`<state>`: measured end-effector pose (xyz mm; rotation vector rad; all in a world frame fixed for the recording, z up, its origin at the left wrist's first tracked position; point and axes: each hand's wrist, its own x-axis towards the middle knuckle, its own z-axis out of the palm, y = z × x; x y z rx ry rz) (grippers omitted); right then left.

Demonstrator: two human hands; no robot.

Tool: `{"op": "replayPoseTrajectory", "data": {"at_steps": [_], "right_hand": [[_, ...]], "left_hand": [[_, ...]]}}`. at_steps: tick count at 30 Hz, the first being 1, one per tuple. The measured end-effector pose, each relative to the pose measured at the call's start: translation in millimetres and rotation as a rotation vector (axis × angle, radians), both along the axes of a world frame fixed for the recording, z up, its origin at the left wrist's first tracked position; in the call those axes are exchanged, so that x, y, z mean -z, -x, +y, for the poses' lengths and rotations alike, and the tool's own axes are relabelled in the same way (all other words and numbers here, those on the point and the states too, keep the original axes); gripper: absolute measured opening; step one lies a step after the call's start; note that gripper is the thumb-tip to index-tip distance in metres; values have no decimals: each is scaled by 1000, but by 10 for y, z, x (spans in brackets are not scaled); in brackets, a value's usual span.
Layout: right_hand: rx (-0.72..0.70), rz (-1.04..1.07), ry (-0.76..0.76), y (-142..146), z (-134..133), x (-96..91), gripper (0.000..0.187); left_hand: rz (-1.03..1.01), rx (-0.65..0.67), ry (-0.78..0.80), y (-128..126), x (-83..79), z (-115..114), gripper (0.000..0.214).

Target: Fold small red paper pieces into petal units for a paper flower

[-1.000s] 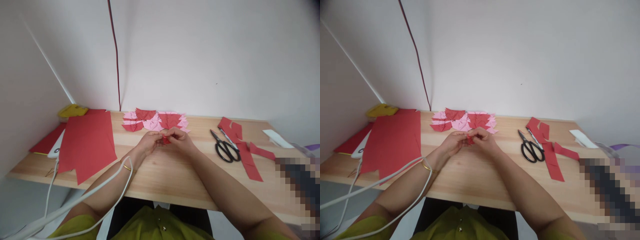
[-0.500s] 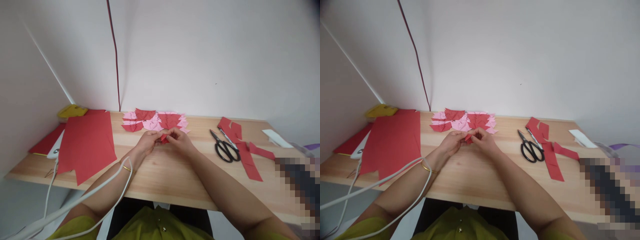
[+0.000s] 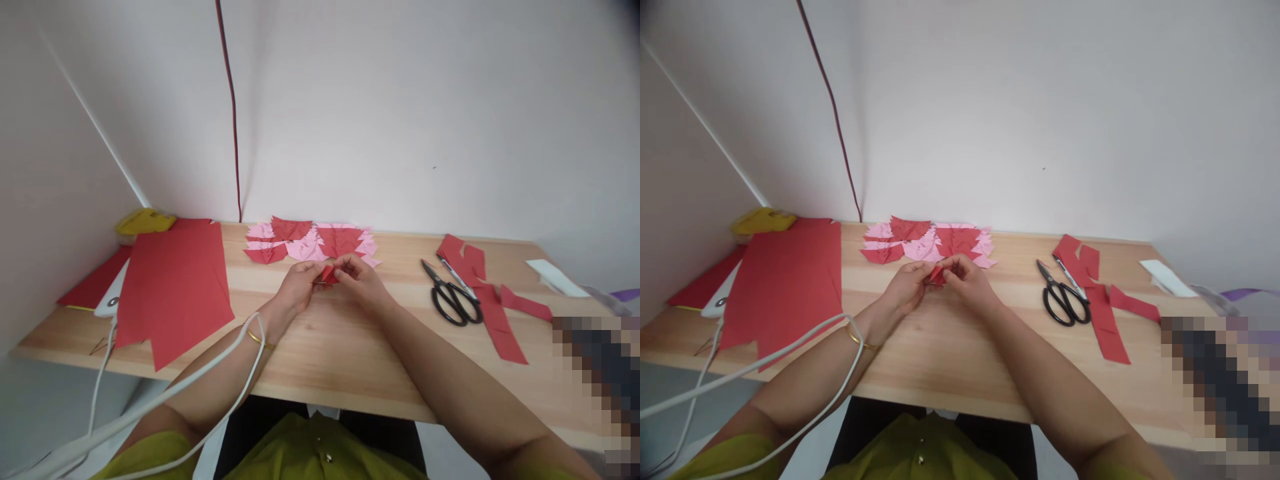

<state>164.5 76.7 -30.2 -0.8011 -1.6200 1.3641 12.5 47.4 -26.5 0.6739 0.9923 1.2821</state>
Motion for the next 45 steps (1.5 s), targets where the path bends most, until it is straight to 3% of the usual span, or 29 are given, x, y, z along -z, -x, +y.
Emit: {"op": "replayPoseTrajectory", "data": {"at_steps": [8,17,23,29,39,45], "right_hand": [[69,-133,-53,-8,-30,-68,22],[92,-226,-101,-9,-32,-59,17],[211,-325,-180,-8,-14,-37,12],[272,-314,-160,-7,-9,-39,11],[107,-175,-61,-9,-18,-74,21],[166,-124,47,-2,24,-43,22]], "left_hand": [[104,3,-70,-27,-10,-19,32],[388,60,-249,26,45,8,31],[271,131,-190,7,10,-8,31],[327,174,-156,8,8,-35,26],[361,198,-178,29,16,-6,25],[526,54,-267,22,22,-15,25]]}}
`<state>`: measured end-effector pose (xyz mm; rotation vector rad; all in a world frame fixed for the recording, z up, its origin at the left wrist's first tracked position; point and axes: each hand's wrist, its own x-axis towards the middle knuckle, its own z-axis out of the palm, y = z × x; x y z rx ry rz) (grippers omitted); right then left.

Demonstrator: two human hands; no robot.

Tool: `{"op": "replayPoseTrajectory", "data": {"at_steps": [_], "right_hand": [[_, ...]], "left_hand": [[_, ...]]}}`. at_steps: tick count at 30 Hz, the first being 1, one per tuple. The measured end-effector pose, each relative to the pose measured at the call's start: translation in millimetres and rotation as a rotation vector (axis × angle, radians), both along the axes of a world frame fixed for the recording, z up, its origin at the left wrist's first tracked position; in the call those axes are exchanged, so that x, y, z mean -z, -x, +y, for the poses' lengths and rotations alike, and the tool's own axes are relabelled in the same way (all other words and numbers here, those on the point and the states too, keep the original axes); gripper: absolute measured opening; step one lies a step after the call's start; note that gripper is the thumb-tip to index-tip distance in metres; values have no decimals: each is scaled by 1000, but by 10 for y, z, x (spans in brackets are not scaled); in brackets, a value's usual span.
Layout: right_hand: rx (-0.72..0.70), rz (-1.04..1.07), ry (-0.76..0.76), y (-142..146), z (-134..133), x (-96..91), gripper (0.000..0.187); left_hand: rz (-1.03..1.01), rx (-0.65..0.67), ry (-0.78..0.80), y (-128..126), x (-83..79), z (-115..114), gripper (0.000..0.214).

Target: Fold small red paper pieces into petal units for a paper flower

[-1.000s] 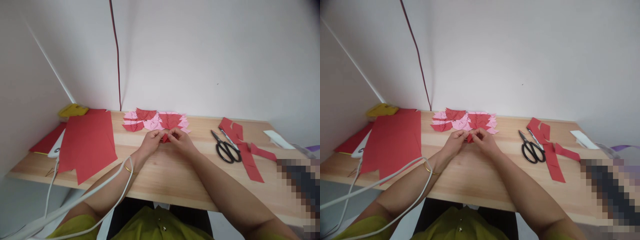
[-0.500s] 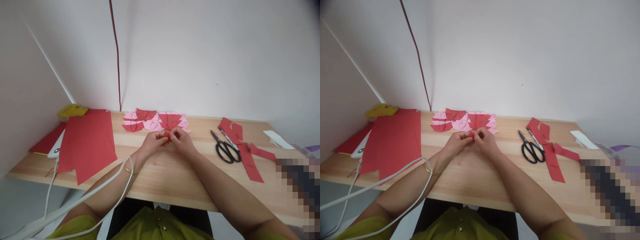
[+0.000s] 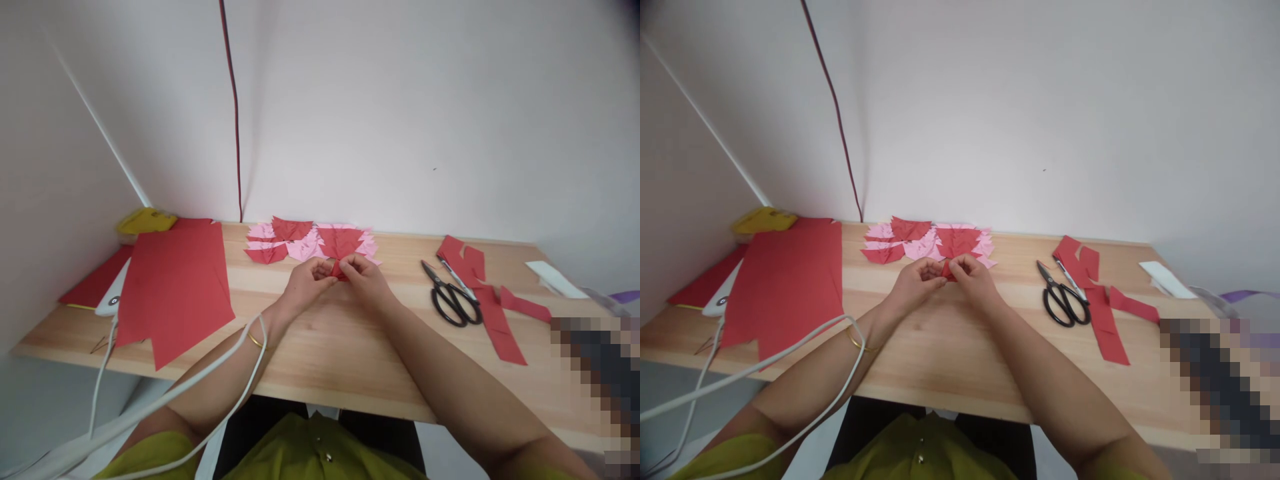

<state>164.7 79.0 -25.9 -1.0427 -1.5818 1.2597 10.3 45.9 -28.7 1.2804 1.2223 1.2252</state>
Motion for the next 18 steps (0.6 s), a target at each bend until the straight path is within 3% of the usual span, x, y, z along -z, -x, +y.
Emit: {"op": "replayPoseTrajectory", "data": {"at_steps": [5,12,18], "right_hand": [[49,6,33,25,-27,-7,21],[19,62,23,27,-50,-15,22],[-6,50,-6,19,-43,-6,23]], "left_hand": [[166,-29,-65,-8,-44,-42,11],[69,-56,87,-16,-82,-33,11],[16,-87,59,-8,-15,2,13]]}}
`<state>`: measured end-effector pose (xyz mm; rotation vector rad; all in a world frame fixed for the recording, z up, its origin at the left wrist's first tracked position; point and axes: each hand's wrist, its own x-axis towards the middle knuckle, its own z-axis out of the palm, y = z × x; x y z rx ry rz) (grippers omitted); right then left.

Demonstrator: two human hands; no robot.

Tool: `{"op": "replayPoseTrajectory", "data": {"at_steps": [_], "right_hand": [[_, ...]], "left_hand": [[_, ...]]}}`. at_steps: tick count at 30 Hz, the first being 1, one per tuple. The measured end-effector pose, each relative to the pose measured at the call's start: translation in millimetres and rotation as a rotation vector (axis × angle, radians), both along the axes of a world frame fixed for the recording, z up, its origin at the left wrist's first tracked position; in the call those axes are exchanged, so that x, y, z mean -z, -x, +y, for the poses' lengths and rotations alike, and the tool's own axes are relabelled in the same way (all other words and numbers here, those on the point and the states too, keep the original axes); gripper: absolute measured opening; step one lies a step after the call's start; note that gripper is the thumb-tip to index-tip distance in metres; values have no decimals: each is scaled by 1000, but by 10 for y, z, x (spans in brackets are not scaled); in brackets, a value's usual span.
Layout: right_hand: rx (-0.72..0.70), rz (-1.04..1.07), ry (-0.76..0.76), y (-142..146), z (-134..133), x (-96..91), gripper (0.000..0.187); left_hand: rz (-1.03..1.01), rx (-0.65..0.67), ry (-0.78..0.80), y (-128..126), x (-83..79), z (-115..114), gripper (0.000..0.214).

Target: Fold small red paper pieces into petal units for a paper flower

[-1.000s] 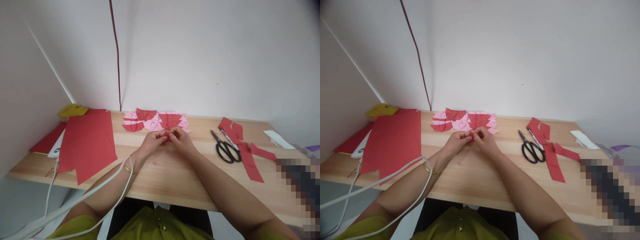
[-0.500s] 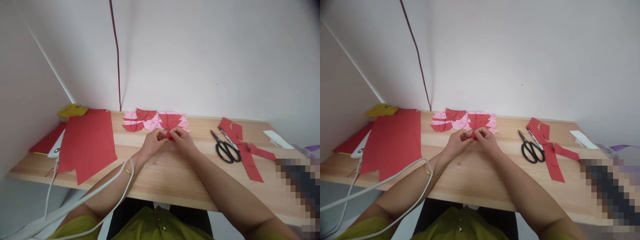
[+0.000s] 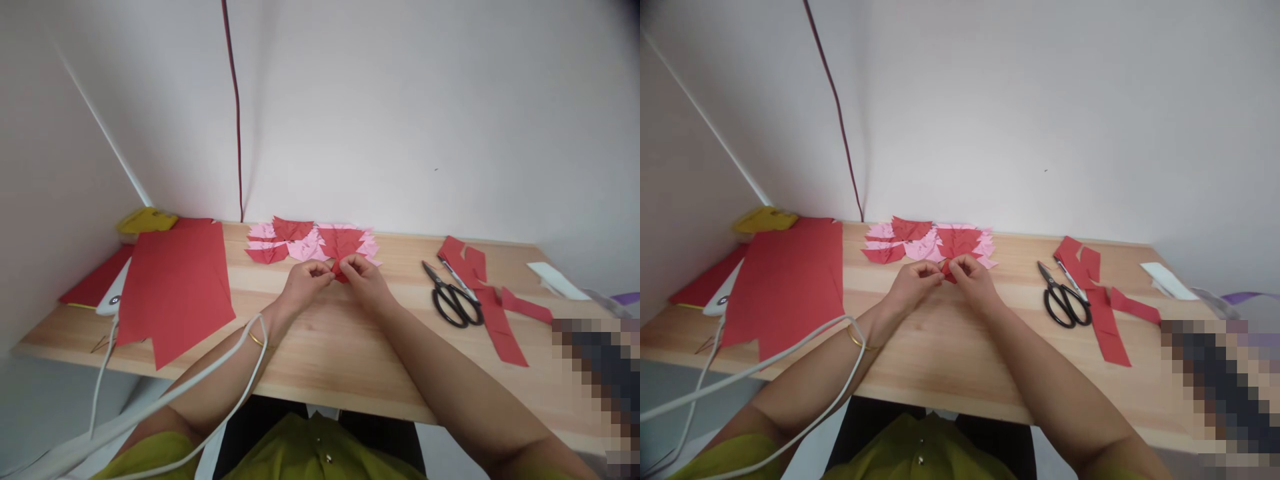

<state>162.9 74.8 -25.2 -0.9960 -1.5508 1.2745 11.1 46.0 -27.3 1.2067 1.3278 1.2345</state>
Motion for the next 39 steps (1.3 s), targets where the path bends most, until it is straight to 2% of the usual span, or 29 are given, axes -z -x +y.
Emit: {"op": "replayPoseTrajectory", "data": {"at_steps": [5,11,15,19,22,27,32,39], "right_hand": [[-33,-14,-5,0,-15,-40,26],[-88,-23,4,-10,2,-38,25],[-99,13,5,-12,16,-25,26],[-101,14,-18,-15,5,-39,27],[-117,10,-14,-25,6,-19,28],[-135,15,-6,-30,4,10,27],[-100,-69,-78,-17,-19,-40,31],[-43,-122,-67,-48,59,5,39]], "left_hand": [[-90,-62,13,-18,-7,7,10],[-64,-86,4,-9,22,11,9],[-50,-70,-21,-6,37,13,12],[-203,-7,25,-27,-8,0,20],[-234,48,50,-42,-41,-13,25],[-235,93,32,-59,-67,-26,21],[-228,175,29,-73,-101,-58,16],[-289,94,85,-91,-54,-64,17]]}}
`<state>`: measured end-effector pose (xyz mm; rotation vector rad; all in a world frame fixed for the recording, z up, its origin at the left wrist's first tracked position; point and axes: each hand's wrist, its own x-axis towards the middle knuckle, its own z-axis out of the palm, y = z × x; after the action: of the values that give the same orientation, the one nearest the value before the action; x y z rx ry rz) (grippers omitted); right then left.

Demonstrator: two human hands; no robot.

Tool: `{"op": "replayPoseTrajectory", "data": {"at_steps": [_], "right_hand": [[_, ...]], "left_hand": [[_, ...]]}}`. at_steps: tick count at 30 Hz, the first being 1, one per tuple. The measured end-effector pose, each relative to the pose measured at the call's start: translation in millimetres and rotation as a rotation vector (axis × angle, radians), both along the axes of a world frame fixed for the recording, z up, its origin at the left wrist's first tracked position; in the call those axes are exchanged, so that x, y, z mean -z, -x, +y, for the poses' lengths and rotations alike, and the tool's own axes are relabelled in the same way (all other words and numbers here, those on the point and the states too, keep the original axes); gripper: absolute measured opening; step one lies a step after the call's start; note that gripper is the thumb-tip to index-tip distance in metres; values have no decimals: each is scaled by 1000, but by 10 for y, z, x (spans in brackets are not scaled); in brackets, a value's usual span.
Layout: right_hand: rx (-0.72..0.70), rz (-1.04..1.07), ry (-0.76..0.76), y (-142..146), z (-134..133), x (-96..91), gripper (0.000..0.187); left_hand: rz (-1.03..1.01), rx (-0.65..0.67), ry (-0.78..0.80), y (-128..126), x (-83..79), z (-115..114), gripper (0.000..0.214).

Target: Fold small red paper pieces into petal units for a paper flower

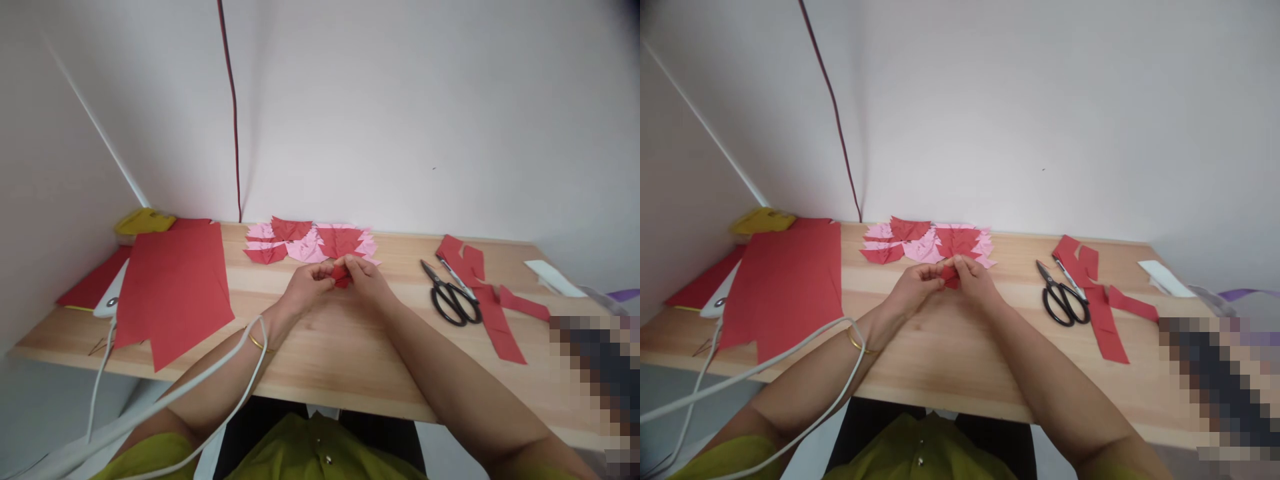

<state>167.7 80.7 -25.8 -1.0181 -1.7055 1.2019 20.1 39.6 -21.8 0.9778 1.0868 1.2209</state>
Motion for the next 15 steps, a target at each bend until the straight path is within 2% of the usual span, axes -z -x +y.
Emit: {"op": "replayPoseTrajectory", "data": {"at_steps": [4,7,11,15], "right_hand": [[67,-34,-26,5,13,17,34],[47,-49,-36,18,1,26,28],[5,-86,-75,5,-7,20,23],[-102,-109,-138,-16,-14,-5,22]], "left_hand": [[-139,-82,23,-1,47,35,24],[-177,-106,30,-5,64,42,25],[-86,-14,6,2,54,26,26],[93,-28,-98,36,32,27,26]]}}
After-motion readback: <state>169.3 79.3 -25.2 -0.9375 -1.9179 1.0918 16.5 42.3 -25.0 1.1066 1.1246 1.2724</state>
